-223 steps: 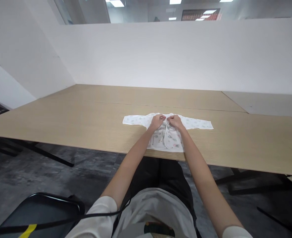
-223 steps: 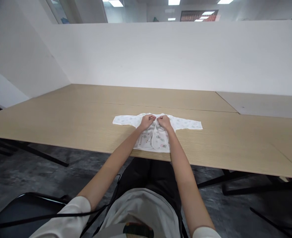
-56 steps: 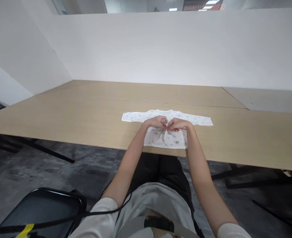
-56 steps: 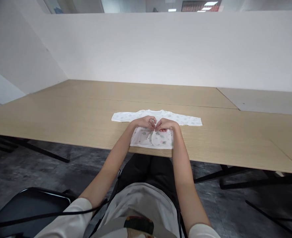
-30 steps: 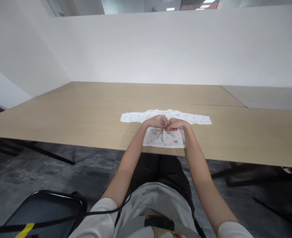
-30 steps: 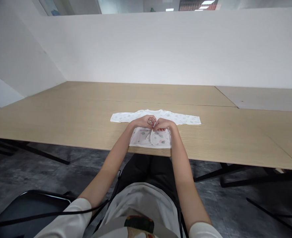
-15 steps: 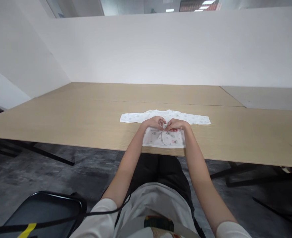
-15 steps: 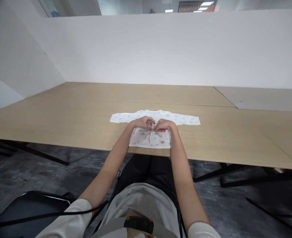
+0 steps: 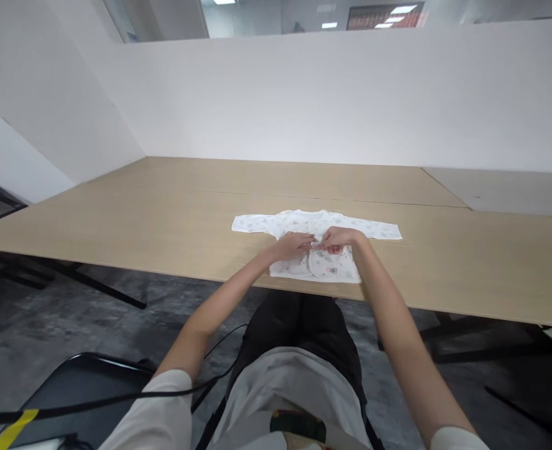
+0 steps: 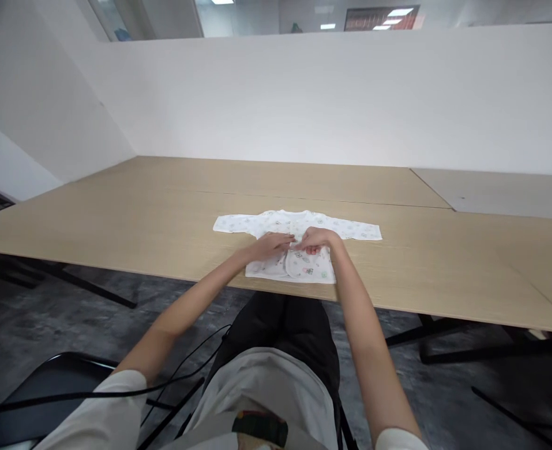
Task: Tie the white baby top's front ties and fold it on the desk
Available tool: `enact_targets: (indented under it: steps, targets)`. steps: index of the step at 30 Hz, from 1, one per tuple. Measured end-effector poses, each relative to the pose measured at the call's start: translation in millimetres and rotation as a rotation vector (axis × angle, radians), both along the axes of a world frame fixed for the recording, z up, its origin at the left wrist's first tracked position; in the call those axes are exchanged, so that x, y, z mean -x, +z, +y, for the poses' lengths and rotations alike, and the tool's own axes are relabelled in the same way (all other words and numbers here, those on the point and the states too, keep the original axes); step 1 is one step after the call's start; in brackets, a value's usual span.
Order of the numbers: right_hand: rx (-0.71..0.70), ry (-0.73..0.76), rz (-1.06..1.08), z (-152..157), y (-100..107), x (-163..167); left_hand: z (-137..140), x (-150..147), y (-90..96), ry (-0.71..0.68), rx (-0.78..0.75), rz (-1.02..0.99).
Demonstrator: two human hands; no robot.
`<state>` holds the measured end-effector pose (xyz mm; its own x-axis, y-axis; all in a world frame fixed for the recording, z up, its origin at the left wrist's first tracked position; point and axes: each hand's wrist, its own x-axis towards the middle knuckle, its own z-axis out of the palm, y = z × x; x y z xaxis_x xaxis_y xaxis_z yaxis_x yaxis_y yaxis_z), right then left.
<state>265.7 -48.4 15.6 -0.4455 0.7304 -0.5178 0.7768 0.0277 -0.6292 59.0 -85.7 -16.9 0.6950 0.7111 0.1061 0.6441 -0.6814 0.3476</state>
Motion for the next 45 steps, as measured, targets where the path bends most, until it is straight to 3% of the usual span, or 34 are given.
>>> enact_targets:
  steps: [3, 6, 8, 10, 14, 17, 23, 27, 30, 32, 36, 39, 42, 45]
  targets:
    - [-0.149, -0.224, 0.008, 12, 6, -28, -13, 3, -5.3, 0.031, -0.095, 0.152]
    - [-0.474, -0.485, -0.172, 26, 5, -59, -18, 4, -6.5, -0.002, -0.175, 0.204]
    - [-0.652, -0.543, -0.332, 31, -1, -78, -20, 5, -6.7, -0.041, -0.170, 0.231]
    - [-0.741, -0.517, -0.437, 30, -11, -92, -20, 4, -7.4, -0.060, -0.128, 0.253]
    - [-0.727, -0.425, -0.526, 18, -30, -111, -17, 6, -5.8, -0.064, -0.038, 0.251]
    - [-0.734, -0.395, -0.565, 13, -38, -121, -5, 18, 1.9, 0.010, 0.011, 0.237]
    - [-0.716, -0.392, -0.648, 18, -31, -140, 40, 85, 4.4, 0.502, -0.115, 0.156]
    - [-0.649, -0.328, -0.782, 20, -13, -138, 58, 117, -5.7, 0.649, -0.115, 0.205]
    - [-0.624, -0.285, -0.831, 20, 15, -134, 68, 120, 7.6, 0.617, -0.124, 0.293]
    - [-0.695, -0.308, -0.801, 19, 42, -137, 74, 120, 32.6, 0.624, -0.182, 0.313]
    - [-1.030, -0.528, -0.657, 8, 102, -162, 78, 125, 101.0, 0.736, -0.455, 0.151]
    - [-1.274, -0.609, -0.432, -15, 126, -182, 68, 136, 132.5, 0.693, -0.602, 0.058]
    - [-1.286, -0.603, -0.397, -44, 115, -190, 47, 149, 125.2, 0.516, -0.556, 0.121]
    - [-1.152, -0.583, -0.576, -70, 73, -187, 23, 159, 88.0, 0.342, -0.417, 0.237]
